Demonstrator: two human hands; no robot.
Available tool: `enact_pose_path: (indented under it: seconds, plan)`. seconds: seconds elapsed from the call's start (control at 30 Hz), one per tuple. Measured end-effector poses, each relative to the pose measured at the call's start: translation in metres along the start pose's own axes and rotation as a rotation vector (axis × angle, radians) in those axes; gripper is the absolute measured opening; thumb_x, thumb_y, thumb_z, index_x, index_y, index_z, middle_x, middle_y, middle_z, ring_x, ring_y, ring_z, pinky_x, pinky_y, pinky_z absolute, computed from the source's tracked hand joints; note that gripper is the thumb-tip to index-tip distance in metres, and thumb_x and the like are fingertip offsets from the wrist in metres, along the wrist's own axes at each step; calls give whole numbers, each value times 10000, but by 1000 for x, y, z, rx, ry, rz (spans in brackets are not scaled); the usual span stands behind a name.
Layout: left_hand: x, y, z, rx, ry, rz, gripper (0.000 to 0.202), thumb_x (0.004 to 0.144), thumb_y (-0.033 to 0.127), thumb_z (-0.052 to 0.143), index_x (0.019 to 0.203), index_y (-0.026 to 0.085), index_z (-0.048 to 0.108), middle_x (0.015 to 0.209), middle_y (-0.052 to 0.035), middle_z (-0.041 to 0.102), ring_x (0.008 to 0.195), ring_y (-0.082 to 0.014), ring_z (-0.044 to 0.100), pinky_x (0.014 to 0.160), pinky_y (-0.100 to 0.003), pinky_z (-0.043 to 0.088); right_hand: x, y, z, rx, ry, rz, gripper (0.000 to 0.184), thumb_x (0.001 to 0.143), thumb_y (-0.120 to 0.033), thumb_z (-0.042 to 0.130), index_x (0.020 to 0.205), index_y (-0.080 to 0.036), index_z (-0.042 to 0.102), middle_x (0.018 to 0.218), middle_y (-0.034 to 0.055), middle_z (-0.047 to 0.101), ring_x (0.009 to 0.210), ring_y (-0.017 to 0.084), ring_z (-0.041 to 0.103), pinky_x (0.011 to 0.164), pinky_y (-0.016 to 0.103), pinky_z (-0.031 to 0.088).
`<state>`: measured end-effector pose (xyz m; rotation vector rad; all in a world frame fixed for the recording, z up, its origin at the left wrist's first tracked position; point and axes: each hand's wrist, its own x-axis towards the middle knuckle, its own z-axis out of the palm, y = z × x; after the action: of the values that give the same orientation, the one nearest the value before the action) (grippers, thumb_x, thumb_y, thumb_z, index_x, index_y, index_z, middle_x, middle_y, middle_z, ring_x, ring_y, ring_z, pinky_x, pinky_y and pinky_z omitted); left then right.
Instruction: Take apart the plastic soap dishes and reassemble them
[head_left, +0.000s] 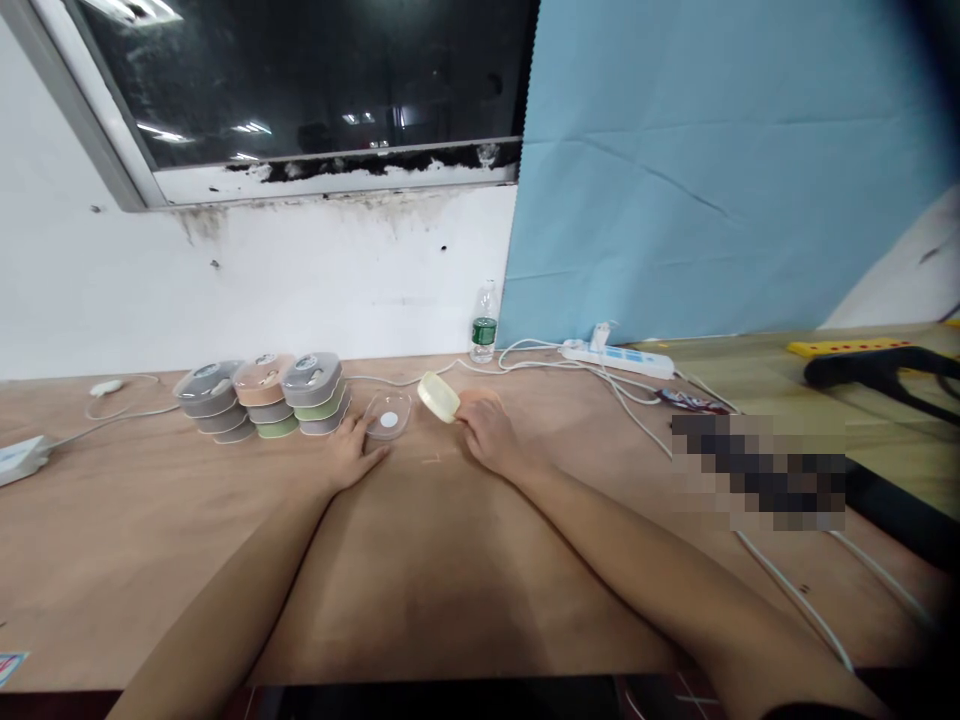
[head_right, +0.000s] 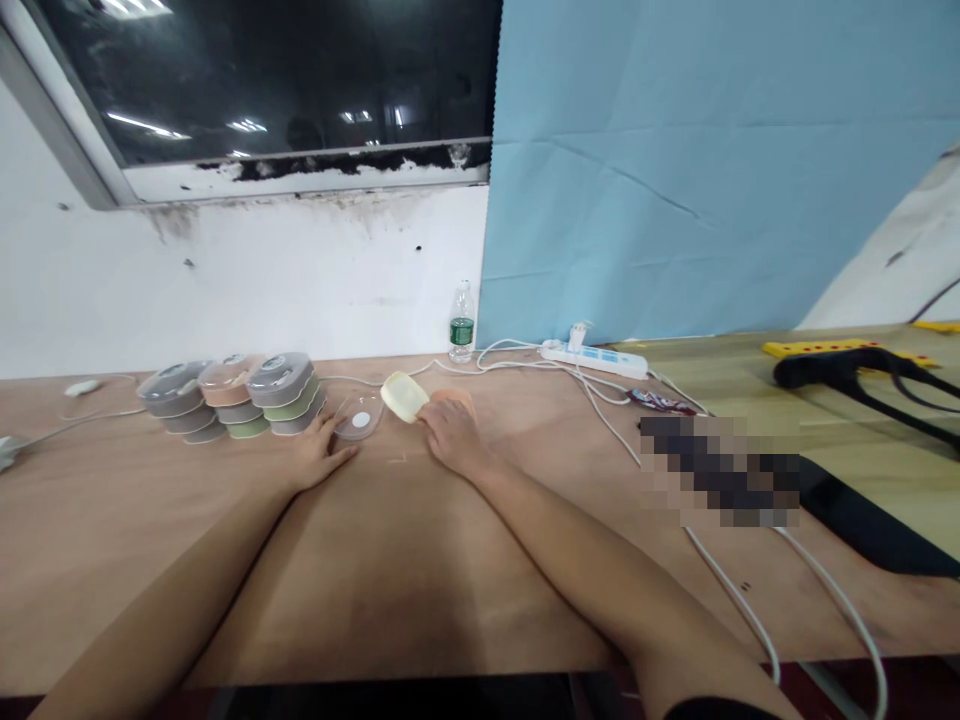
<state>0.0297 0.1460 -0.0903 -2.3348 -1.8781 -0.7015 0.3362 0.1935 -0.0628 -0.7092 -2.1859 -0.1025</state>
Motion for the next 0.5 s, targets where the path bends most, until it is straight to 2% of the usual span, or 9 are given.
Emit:
enact_pose_path:
  seconds: [0.1, 0.2, 0.27, 0.33, 0.4, 0.5]
  plan:
    - [0, 1, -1, -5, 7, 7, 641, 819, 597, 528, 1329, 213, 485, 1344, -150, 471, 1209, -331, 501, 1004, -501, 426, 0, 6, -5, 41, 110, 137, 168, 916, -228, 411, 924, -187, 574, 924, 102, 632, 889, 233, 551, 814, 375, 424]
    - [0, 3, -4, 4, -5, 4, 617, 825, 588, 530, 1317, 217, 497, 1324, -146, 483, 1191, -325, 513, 995, -496, 431, -1, 4, -11, 99, 46, 115, 151, 908, -250, 415, 910, -196, 556, 950, 111, 635, 921, 240, 567, 841, 385, 438]
    - [0, 5, -5, 3, -11, -7, 629, 825, 592, 530, 1321, 207, 486, 1328, -154, 477, 1196, -329, 507, 993, -500, 429, -2, -6, -11, 211, -5, 129, 140, 907, -282, 422, 914, -203, 538, 963, 112, 642, 936, 243, 584, 850, 398, 449]
    - [0, 7, -6, -10, 5, 5, 685, 811, 603, 548, 1355, 201, 442, 1342, -158, 466, 1220, -333, 487, 1004, -502, 419, -2, -23, -5, 432, -16, 253, 152, 915, -339, 420, 902, -212, 504, 904, 91, 652, 873, 233, 621, 804, 395, 479]
    - [1, 8, -7, -23, 44, 39, 744, 792, 612, 574, 1391, 209, 391, 1363, -156, 455, 1247, -334, 462, 1019, -503, 404, -1, -38, 3, 765, -75, 418, 189, 908, -407, 428, 867, -224, 453, 767, 38, 650, 724, 205, 654, 698, 361, 512]
    - [2, 9, -6, -30, 80, 80, 762, 771, 623, 599, 1387, 221, 400, 1381, -154, 444, 1260, -340, 447, 1028, -503, 390, 2, -46, 12, 1081, -190, 618, 271, 841, -483, 502, 810, -223, 432, 569, -34, 592, 516, 171, 622, 533, 284, 489]
